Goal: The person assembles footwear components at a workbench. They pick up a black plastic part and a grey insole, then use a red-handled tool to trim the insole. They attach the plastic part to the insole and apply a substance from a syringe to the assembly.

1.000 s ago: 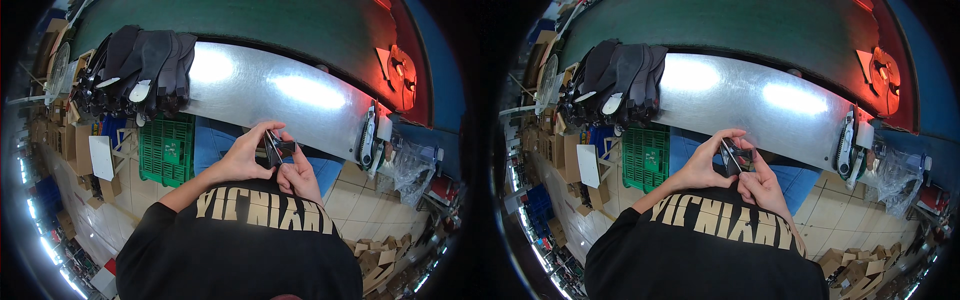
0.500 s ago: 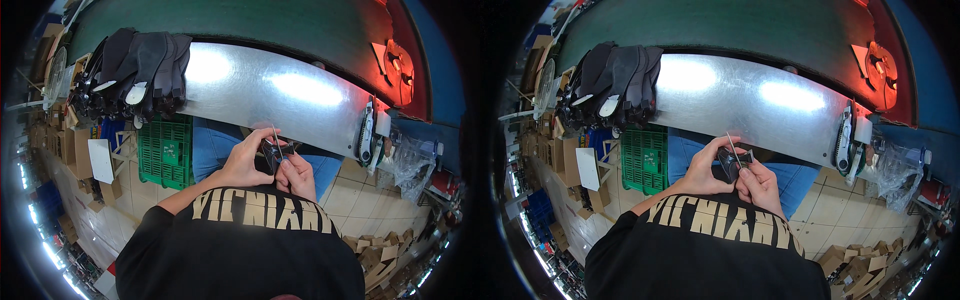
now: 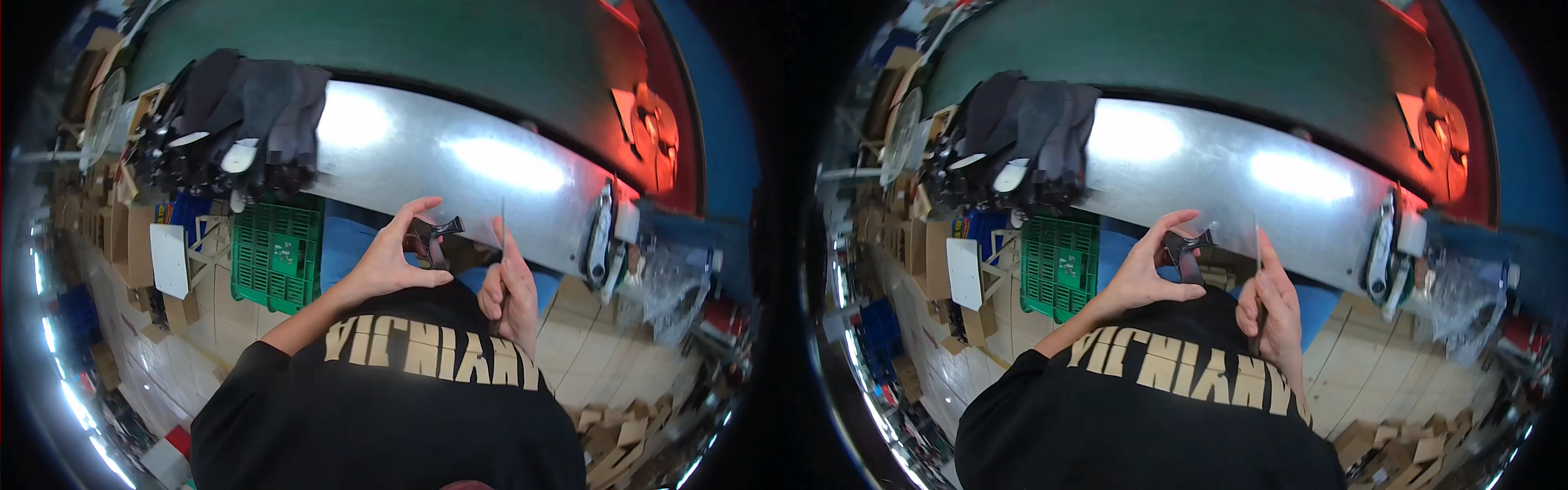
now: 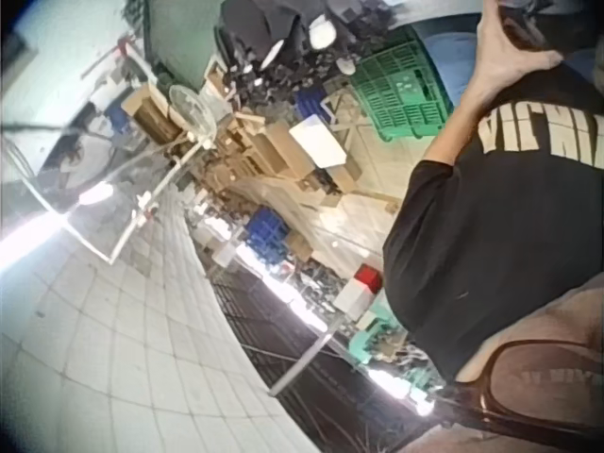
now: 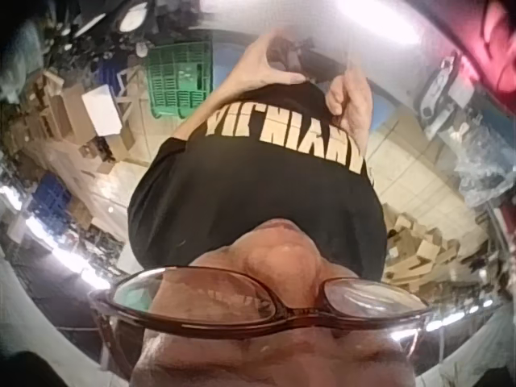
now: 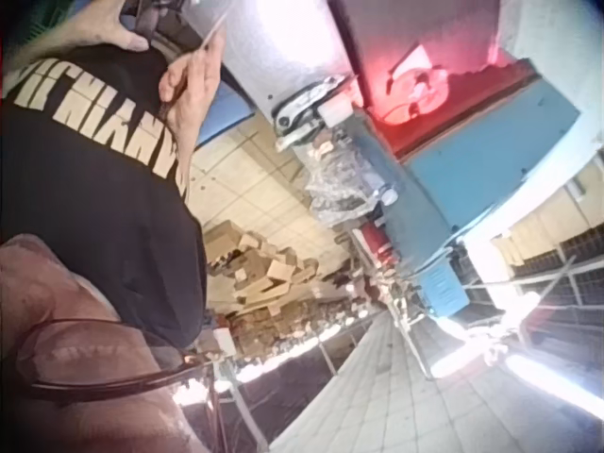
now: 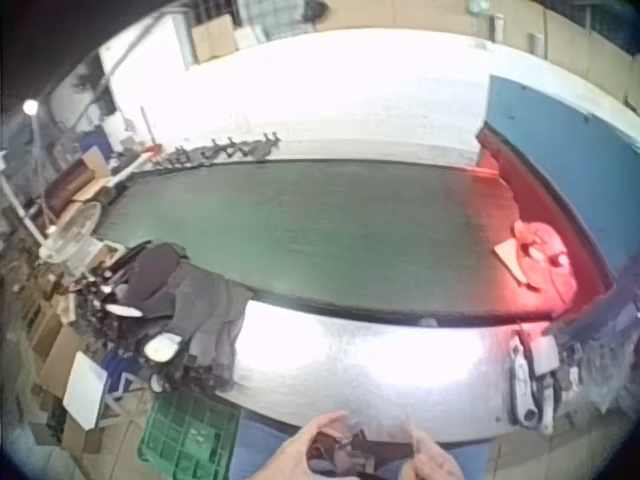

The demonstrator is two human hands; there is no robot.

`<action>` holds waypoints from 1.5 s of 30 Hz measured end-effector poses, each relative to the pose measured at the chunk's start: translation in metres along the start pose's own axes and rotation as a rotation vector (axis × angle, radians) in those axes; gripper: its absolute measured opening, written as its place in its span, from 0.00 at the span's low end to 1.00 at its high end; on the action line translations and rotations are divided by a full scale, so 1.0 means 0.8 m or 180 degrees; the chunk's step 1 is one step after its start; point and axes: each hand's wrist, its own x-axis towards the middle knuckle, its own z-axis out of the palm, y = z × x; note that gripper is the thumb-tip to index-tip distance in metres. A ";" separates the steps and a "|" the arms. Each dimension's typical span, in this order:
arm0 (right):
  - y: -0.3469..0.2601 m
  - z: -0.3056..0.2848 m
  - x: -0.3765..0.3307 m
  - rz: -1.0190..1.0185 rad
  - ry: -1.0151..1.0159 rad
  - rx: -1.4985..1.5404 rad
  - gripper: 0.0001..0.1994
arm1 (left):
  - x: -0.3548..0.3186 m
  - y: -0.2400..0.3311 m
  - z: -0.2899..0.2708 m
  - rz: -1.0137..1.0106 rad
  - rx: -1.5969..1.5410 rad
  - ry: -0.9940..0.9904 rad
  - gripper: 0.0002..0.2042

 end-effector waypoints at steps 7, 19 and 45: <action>0.002 -0.009 0.020 -0.0633 0.0411 -0.1393 0.21 | 0.007 0.030 -0.053 0.0144 -0.1647 0.0322 0.32; -0.047 -0.053 0.110 -0.2647 0.1253 -0.4397 0.21 | -0.041 0.156 -0.182 0.2525 -0.1180 0.2048 0.15; -0.050 -0.052 0.095 -0.2483 0.1645 -0.5520 0.22 | -0.090 0.101 -0.388 0.2398 0.1780 0.5080 0.19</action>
